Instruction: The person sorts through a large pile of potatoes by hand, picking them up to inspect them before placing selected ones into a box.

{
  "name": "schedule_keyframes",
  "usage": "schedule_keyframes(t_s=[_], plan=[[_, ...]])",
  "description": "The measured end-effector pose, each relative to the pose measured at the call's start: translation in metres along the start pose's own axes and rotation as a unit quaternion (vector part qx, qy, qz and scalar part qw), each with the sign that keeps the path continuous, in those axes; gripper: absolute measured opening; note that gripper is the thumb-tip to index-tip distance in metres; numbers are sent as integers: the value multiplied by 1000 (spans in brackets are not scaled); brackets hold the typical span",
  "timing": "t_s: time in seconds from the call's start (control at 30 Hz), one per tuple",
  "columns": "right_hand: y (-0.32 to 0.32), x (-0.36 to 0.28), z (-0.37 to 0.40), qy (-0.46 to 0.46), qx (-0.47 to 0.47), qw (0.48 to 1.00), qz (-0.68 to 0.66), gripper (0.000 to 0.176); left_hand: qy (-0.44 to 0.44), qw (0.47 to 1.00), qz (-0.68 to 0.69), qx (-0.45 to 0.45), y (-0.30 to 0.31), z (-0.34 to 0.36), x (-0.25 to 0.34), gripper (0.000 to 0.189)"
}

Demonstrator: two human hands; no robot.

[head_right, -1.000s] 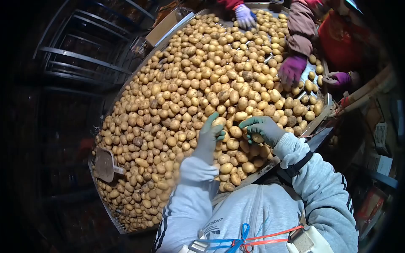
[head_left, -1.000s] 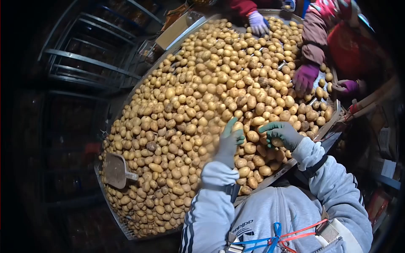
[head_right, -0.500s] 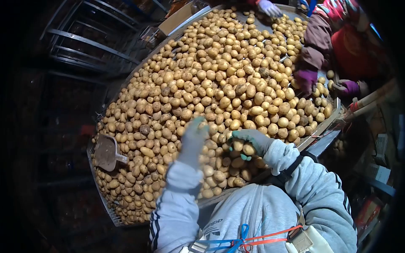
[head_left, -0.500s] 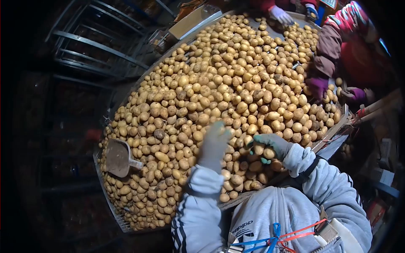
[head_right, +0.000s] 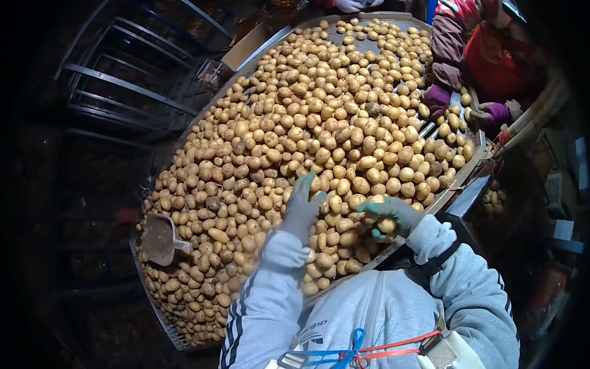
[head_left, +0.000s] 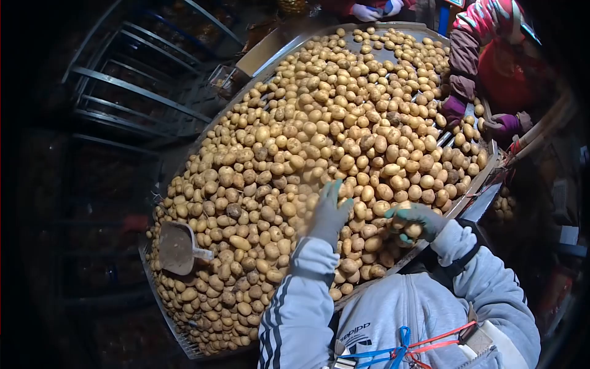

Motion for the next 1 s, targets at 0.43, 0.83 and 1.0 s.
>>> schedule_keyframes(t_s=[0.43, 0.83, 1.0], plan=[[239, -66, 233, 320, 514, 763, 227, 33, 103, 967, 44, 230, 25, -20, -87, 55], [65, -74, 39, 248, 263, 894, 266, 34, -94, 979, 128, 129, -38, 5, 13, 64], [45, -63, 43, 190, 256, 925, 205, 34, 4, 984, 122, 129, 12, 21, -48, 56]])
Point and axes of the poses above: each hand's wrist, its own z-axis away from the middle knuckle, its own y-axis out of the back of the hand, x = y × z, the point moved 3 cm from there along -z, towards the middle knuckle, and after that the axes turned 1 degree about z, right-handed, at the moved point
